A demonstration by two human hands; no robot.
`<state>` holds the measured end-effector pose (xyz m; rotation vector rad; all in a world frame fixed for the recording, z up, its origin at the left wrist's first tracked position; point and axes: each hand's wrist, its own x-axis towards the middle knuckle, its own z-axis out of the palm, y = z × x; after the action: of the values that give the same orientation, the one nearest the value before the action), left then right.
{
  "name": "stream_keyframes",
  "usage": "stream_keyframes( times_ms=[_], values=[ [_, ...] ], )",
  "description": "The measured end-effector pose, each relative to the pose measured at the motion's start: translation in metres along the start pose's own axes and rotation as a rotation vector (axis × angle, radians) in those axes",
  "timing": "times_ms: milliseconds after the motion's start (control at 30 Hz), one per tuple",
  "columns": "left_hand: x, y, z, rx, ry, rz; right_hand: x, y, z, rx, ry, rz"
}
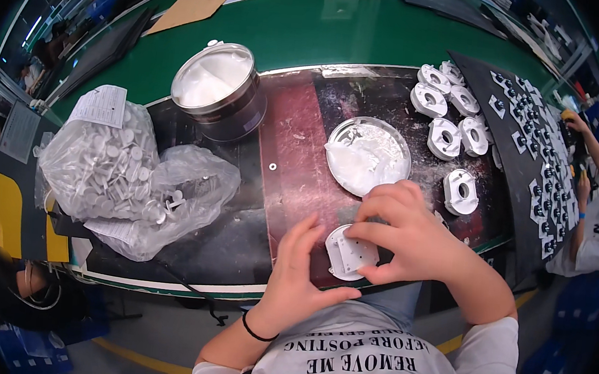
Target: The person assembles white plastic components by hand at a factory workstation. They pick up a white plastic housing, insert a small white cylindrical piece into a central hole, and place the assembled unit on a black tray. The person repeats this process for multiple units, handling them one at a time.
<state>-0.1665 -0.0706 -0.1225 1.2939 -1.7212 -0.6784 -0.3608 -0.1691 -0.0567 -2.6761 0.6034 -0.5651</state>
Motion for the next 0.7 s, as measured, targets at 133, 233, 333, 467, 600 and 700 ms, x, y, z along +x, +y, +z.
stream_keyframes(
  times_ms=[133,233,333,467,600,700],
  values=[
    [0.006,-0.001,0.008,-0.015,-0.045,0.043,0.008,0.001,0.001,-0.006,-0.081,-0.045],
    [0.008,-0.004,0.01,-0.016,-0.053,0.067,0.009,0.002,0.002,-0.059,-0.098,-0.058],
    [0.01,-0.003,0.009,-0.01,-0.055,0.079,0.009,-0.001,0.001,-0.113,-0.104,-0.073],
    [0.008,-0.004,0.009,-0.019,-0.052,0.062,0.013,-0.009,-0.004,-0.219,-0.154,-0.075],
    [0.007,-0.006,0.01,-0.027,-0.065,0.034,0.015,-0.015,-0.009,-0.322,-0.214,-0.111],
    [0.006,-0.006,0.011,-0.061,-0.069,-0.012,0.017,-0.015,-0.012,-0.338,-0.22,-0.145]
  ],
)
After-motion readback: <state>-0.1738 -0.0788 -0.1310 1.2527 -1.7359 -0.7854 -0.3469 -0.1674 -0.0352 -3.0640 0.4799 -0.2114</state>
